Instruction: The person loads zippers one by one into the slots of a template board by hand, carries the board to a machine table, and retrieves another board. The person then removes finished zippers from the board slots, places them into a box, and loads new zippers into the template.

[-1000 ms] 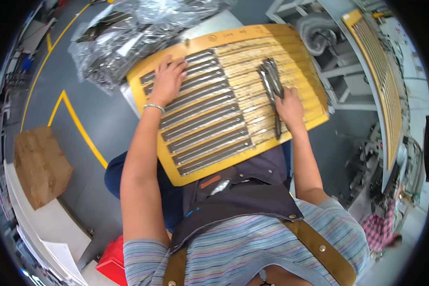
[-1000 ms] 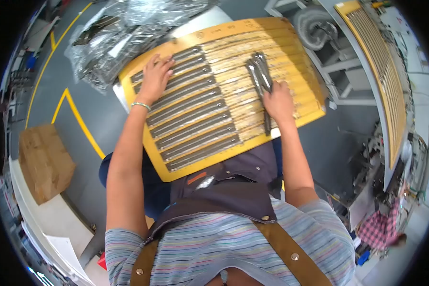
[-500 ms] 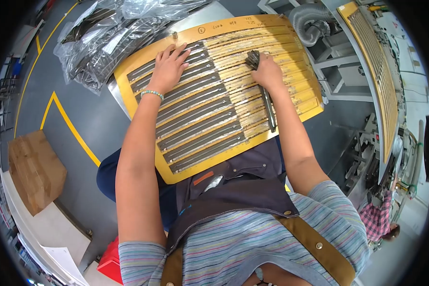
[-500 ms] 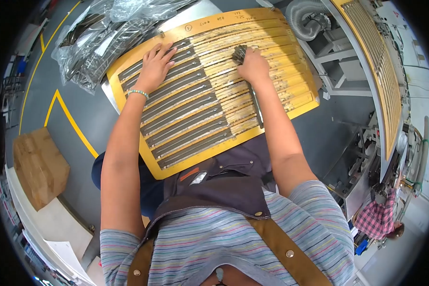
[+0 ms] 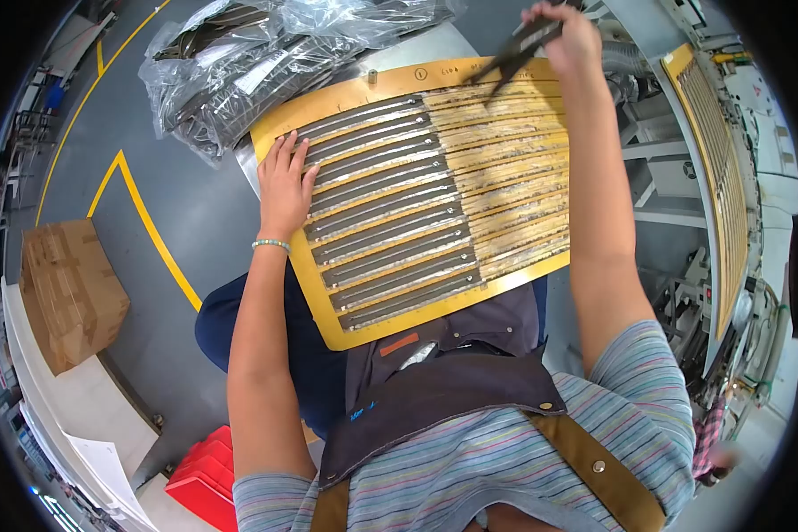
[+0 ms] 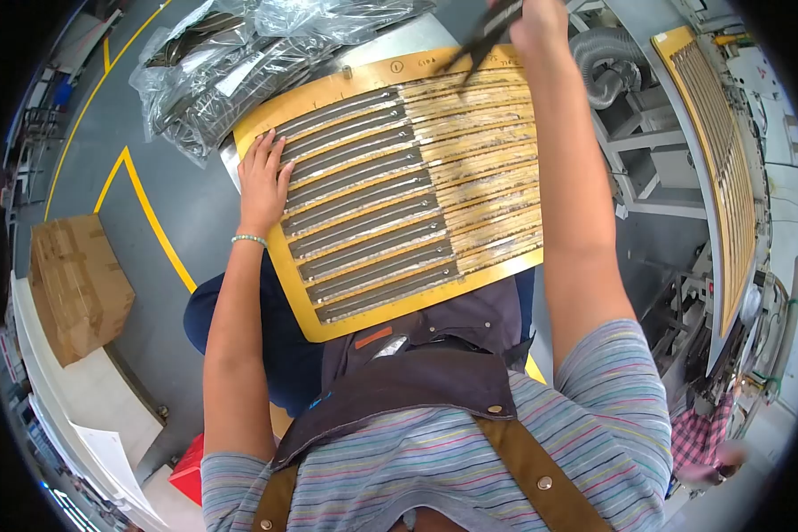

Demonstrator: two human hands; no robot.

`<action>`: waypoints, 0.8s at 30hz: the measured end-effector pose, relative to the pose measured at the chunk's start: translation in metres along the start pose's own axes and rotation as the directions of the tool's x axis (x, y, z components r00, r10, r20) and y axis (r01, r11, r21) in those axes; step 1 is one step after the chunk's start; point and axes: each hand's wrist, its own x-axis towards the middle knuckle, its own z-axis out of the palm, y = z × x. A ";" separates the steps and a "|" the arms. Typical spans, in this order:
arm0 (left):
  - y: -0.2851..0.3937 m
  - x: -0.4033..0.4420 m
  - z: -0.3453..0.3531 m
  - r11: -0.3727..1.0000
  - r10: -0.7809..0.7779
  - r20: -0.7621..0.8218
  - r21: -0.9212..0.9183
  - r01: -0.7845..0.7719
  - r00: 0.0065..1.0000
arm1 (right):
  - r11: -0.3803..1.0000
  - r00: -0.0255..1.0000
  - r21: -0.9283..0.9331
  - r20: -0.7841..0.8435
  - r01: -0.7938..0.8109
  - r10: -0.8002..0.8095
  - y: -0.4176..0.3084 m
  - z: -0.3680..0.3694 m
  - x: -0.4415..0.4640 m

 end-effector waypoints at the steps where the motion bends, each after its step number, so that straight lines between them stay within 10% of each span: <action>1: -0.001 -0.001 0.000 1.000 -0.010 -0.002 -0.004 0.010 1.000 | 0.982 0.975 -0.125 0.189 0.142 -0.117 -0.008 -0.007 0.036; 3: -0.003 -0.002 0.001 1.000 -0.010 -0.017 -0.014 0.010 1.000 | 0.930 0.921 -0.190 -0.178 0.313 -0.347 -0.008 0.041 0.072; 5: -0.002 -0.001 0.001 1.000 -0.016 -0.023 -0.025 0.016 1.000 | 0.780 0.924 -0.556 -0.054 0.287 -0.378 -0.010 0.065 0.091; 9: 0.000 -0.001 -0.001 0.998 -0.031 -0.044 -0.057 0.028 0.999 | 0.546 0.882 -0.694 0.349 0.470 -0.316 0.043 0.109 0.095; 11: -0.001 -0.001 0.000 0.998 -0.033 -0.052 -0.061 0.030 0.998 | 0.186 0.843 -0.828 0.485 0.528 -0.232 0.096 0.115 0.087; 15: -0.004 -0.003 0.002 0.996 -0.050 -0.073 -0.082 0.044 0.996 | -0.139 0.762 -0.760 0.586 0.635 0.275 0.211 0.099 0.059; 17: -0.004 -0.004 0.005 0.994 -0.055 -0.089 -0.095 0.046 0.995 | -0.227 0.734 -0.712 0.679 0.665 0.022 0.231 0.103 0.021; 18: -0.006 -0.004 0.006 0.994 -0.061 -0.096 -0.091 0.052 0.994 | -0.073 0.792 -0.793 0.591 0.605 0.152 0.209 0.115 0.008; 22: -0.007 -0.009 0.006 0.991 -0.134 -0.170 -0.032 0.131 0.976 | -0.065 0.577 -0.600 0.790 0.798 -0.210 0.163 0.109 -0.035; 24: -0.004 -0.015 0.004 0.974 -0.223 -0.221 -0.004 0.227 0.949 | 0.072 0.626 -0.625 0.780 0.777 0.008 0.144 0.090 -0.065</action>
